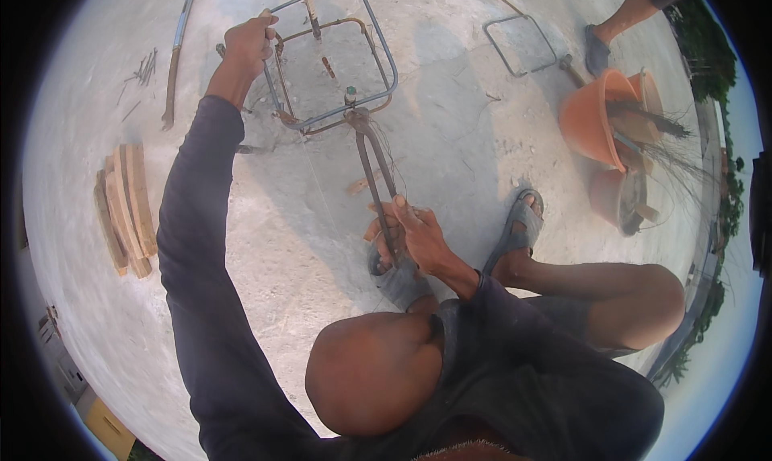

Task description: The person assembles a metal frame by hand, using pliers to bend and secure metal rods into a rectangular structure. The person repeatedly adjusts and tightens the frame components on a concrete floor.

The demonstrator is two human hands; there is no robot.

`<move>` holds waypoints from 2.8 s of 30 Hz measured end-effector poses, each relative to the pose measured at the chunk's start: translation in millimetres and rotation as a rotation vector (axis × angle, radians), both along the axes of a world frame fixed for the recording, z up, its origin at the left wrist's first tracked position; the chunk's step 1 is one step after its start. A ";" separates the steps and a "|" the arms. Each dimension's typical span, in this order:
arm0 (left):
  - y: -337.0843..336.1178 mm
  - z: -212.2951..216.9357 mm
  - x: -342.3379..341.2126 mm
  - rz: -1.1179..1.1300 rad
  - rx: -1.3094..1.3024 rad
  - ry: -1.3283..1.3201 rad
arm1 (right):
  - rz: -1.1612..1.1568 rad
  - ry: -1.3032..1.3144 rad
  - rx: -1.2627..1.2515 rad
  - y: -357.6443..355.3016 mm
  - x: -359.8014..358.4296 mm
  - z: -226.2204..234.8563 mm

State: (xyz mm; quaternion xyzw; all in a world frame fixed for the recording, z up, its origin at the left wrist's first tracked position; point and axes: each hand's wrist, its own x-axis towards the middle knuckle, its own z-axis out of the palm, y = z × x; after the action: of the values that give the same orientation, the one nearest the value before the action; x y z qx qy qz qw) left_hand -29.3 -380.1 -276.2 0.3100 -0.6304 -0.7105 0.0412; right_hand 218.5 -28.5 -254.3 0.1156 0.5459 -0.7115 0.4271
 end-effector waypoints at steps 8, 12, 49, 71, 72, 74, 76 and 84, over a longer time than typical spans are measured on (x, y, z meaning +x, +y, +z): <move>3.0 0.7 -1.3 0.027 -0.049 -0.028 | 0.131 0.032 0.301 3.4 -12.7 -4.2; 2.7 0.1 1.7 0.007 -0.048 -0.014 | 0.145 0.188 0.460 2.2 -14.4 -2.0; -5.2 -10.7 -3.5 0.006 -0.066 -0.013 | 0.263 0.991 1.119 10.5 -2.6 14.1; -4.3 -8.8 -3.3 -0.020 -0.097 -0.071 | -0.121 -0.642 -0.878 14.0 13.8 -23.8; -4.3 -9.2 -3.4 -0.023 -0.094 -0.066 | -0.063 -0.525 -0.718 15.6 11.3 -21.3; -5.0 -9.6 -3.0 -0.007 -0.086 -0.055 | 0.106 -0.259 -0.400 20.0 1.1 -14.1; -5.5 -9.0 -2.4 -0.012 -0.085 -0.053 | 0.319 0.033 -0.075 23.5 -10.8 -4.9; -5.1 -11.5 0.0 -0.042 -0.074 -0.024 | 0.171 0.533 0.773 20.3 5.3 1.3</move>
State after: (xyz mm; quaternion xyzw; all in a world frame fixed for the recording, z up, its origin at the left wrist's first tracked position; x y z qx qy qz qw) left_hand -29.2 -385.2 -287.7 0.3036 -0.6629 -0.6837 0.0302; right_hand 223.8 -8.2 -253.0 0.0342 0.8688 -0.4232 0.2549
